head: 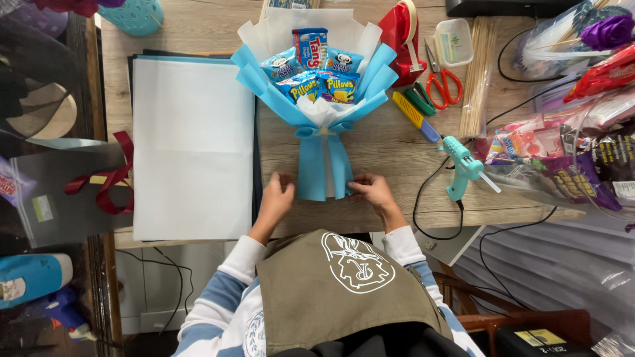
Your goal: The person wraps a snack bouquet made of packaged snacks in blue tissue paper. They fold and pleat the paper around the snacks, secure it with a rubber band, and then tie a light blue ribbon around the base to finish the presentation.
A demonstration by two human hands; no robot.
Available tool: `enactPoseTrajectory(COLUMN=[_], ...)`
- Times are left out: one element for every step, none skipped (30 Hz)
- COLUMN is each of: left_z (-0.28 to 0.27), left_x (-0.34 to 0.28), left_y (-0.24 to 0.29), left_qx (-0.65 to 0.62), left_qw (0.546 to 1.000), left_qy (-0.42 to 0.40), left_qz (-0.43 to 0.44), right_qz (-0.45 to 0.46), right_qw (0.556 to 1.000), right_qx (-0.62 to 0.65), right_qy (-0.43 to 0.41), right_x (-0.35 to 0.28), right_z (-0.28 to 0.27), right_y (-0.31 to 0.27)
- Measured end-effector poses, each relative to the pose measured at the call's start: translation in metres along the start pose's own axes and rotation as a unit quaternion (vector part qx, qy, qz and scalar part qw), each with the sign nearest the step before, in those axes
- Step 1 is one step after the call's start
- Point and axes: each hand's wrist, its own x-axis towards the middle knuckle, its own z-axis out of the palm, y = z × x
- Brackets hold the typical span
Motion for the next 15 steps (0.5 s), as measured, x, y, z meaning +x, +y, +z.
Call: enactPoseTrajectory(left_z=[0.0, 0.0, 0.0, -0.003, -0.005, -0.007, -0.009, -0.01, -0.012, -0.009, -0.005, 0.0, 0.006, 0.012, 0.018], left_x=[0.003, 0.006, 0.01, 0.006, 0.002, -0.003, -0.01, -0.017, -0.024, -0.02, -0.016, -0.013, -0.007, -0.002, 0.004], left_y=[-0.003, -0.005, -0.008, 0.002, 0.012, 0.02, 0.03, 0.041, 0.052, 0.048, 0.045, 0.041, 0.032, 0.023, 0.013], left_qx=[-0.001, -0.038, -0.075, -0.075, -0.065, -0.054, -0.054, -0.02, 0.014, 0.014, 0.096, 0.175, 0.174, 0.206, 0.237], left_qw=[1.0, 0.999, 0.996, 0.996, 0.994, 0.989, 0.989, 0.974, 0.948, 0.948, 0.904, 0.844, 0.844, 0.846, 0.847], left_qy=[0.002, -0.005, -0.012, -0.011, 0.008, 0.028, 0.029, 0.046, 0.064, 0.066, 0.081, 0.092, 0.093, 0.074, 0.056], left_qz=[-0.002, 0.022, 0.045, 0.045, 0.091, 0.134, 0.133, 0.223, 0.311, 0.312, 0.409, 0.498, 0.498, 0.485, 0.472], right_qz=[0.001, -0.04, -0.081, -0.081, -0.151, -0.218, -0.217, -0.293, -0.368, -0.37, -0.432, -0.486, -0.486, -0.524, -0.56], right_qw=[1.0, 0.992, 0.967, 0.967, 0.939, 0.902, 0.902, 0.876, 0.843, 0.842, 0.766, 0.678, 0.677, 0.63, 0.58], right_qx=[-0.001, -0.114, -0.226, -0.227, -0.293, -0.357, -0.358, -0.371, -0.382, -0.382, -0.468, -0.546, -0.546, -0.567, -0.586], right_qy=[-0.002, 0.043, 0.088, 0.088, 0.099, 0.109, 0.108, 0.099, 0.089, 0.089, 0.084, 0.078, 0.078, 0.082, 0.087], right_x=[-0.002, -0.003, -0.005, -0.014, -0.022, -0.032, -0.045, -0.058, -0.071, -0.068, -0.066, -0.065, -0.064, -0.063, -0.063], right_z=[0.001, 0.001, 0.002, 0.008, 0.013, 0.018, 0.028, 0.039, 0.049, 0.051, 0.052, 0.053, 0.056, 0.059, 0.062], right_y=[0.001, 0.001, 0.001, -0.008, -0.017, -0.025, -0.036, -0.047, -0.058, -0.046, -0.034, -0.021, -0.015, -0.008, -0.002])
